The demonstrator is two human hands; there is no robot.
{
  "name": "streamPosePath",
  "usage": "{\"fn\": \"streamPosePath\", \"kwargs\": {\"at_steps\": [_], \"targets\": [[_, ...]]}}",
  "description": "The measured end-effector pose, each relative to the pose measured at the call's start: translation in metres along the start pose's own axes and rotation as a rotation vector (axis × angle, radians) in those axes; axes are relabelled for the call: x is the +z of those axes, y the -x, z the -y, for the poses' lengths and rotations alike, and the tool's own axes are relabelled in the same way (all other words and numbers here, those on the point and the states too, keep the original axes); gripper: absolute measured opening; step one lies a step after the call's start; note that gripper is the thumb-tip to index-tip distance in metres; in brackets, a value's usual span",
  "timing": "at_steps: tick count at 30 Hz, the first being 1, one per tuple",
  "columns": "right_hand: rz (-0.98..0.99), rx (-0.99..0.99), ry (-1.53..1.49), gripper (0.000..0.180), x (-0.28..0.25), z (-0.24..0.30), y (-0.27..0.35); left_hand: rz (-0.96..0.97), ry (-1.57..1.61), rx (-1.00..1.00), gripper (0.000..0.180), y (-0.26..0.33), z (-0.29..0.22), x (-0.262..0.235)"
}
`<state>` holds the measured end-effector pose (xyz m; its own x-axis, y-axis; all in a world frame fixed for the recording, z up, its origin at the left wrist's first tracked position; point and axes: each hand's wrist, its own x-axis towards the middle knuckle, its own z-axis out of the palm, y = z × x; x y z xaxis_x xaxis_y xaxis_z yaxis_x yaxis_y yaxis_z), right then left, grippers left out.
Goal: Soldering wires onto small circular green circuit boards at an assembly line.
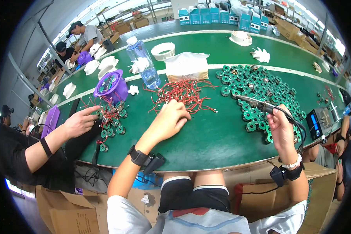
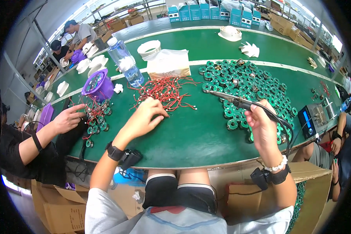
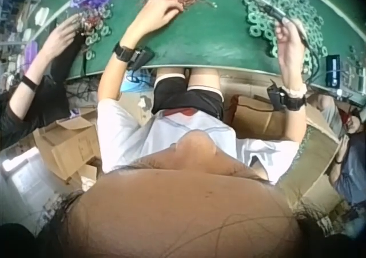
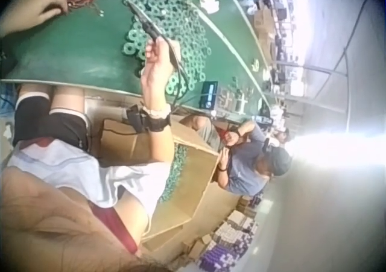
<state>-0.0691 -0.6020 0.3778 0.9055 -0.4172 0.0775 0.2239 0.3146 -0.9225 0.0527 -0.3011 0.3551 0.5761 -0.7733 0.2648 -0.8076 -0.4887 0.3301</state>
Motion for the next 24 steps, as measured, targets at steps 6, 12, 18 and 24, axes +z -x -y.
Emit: {"fn": "streamPosePath", "kwargs": {"at_steps": [6, 12, 18, 24], "targets": [[0.015, 0.022, 0.016, 0.011, 0.0, -0.001, 0.001, -0.074, -0.071, 0.01, 0.023, -0.01, -0.016, 0.021], [0.005, 0.013, 0.02, 0.011, 0.0, -0.001, 0.001, -0.143, -0.059, 0.007, 0.028, -0.013, -0.017, 0.023], [0.002, 0.027, 0.003, 0.012, 0.0, 0.001, 0.001, -0.251, -0.05, -0.003, 0.014, -0.018, -0.024, 0.023], [0.004, 0.013, 0.004, 0.012, 0.0, 0.002, 0.001, -0.37, 0.073, -0.034, 0.009, -0.018, -0.028, 0.016]]}}
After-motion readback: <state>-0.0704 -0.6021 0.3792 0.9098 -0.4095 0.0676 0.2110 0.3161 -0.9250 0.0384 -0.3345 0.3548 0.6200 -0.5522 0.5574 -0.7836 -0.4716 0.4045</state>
